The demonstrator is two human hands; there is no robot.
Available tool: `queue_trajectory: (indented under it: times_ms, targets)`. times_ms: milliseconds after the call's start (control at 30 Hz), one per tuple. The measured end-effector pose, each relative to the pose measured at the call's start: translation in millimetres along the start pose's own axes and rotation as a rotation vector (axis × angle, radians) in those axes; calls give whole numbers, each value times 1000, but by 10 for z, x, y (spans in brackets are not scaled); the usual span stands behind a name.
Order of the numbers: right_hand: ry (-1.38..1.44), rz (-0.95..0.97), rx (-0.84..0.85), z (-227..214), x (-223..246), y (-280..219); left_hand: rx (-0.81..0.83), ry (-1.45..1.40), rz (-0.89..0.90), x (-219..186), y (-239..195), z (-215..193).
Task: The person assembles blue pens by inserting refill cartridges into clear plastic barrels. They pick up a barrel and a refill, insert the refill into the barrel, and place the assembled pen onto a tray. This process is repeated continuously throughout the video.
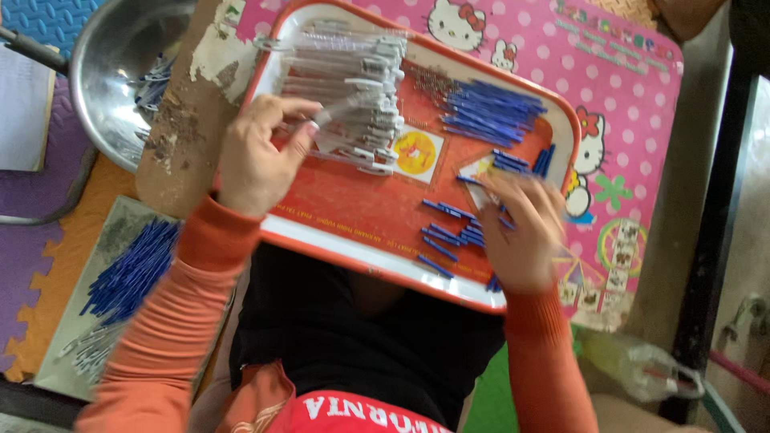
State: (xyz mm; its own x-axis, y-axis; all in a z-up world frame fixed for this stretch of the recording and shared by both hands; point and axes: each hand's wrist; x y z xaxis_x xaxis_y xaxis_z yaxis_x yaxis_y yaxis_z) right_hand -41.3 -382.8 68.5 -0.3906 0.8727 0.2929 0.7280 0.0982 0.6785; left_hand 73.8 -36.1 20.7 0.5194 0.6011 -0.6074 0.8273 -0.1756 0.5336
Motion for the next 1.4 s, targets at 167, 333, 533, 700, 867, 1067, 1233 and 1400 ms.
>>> queue_trajectory:
  times_ms: [167, 333, 533, 700, 867, 1067, 1233, 1400]
  targets:
    - [87, -176, 36, 1092, -306, 414, -26, -638, -412, -410, -222, 67]
    - [-234, -371, 75, 1567, -525, 405, 7, -1133, -367, -537, 135, 126]
    - [-74, -218, 109, 1644, -723, 446, -30, -1177, -450, -727, 761, 644]
    - [280, 192, -15, 942, -699, 585, 99, -1179, -292, -719, 858, 898]
    - [869, 567, -118, 841, -743, 484, 429, -1089, -192, -655, 815, 975]
    - [1181, 516, -160, 851, -738, 447, 523, -977, -242, -680, 747, 1057]
    - [1203, 553, -118, 843, -600, 431, 534, -952, -252, -648, 722, 1125]
    - [1201, 525, -81, 913, -637, 385, 527, -941, -230, -647, 724, 1109]
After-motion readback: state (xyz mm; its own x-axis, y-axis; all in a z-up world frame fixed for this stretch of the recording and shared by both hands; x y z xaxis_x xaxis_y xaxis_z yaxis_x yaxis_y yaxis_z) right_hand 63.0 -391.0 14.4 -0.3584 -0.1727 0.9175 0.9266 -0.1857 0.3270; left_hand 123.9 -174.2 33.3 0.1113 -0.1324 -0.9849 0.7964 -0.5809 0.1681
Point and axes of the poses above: each hand's wrist, its own y-axis towards the middle knuckle, its own z-axis out of the palm, x = y × z, and after that the axes turned 3 degrees about -x, right-handed
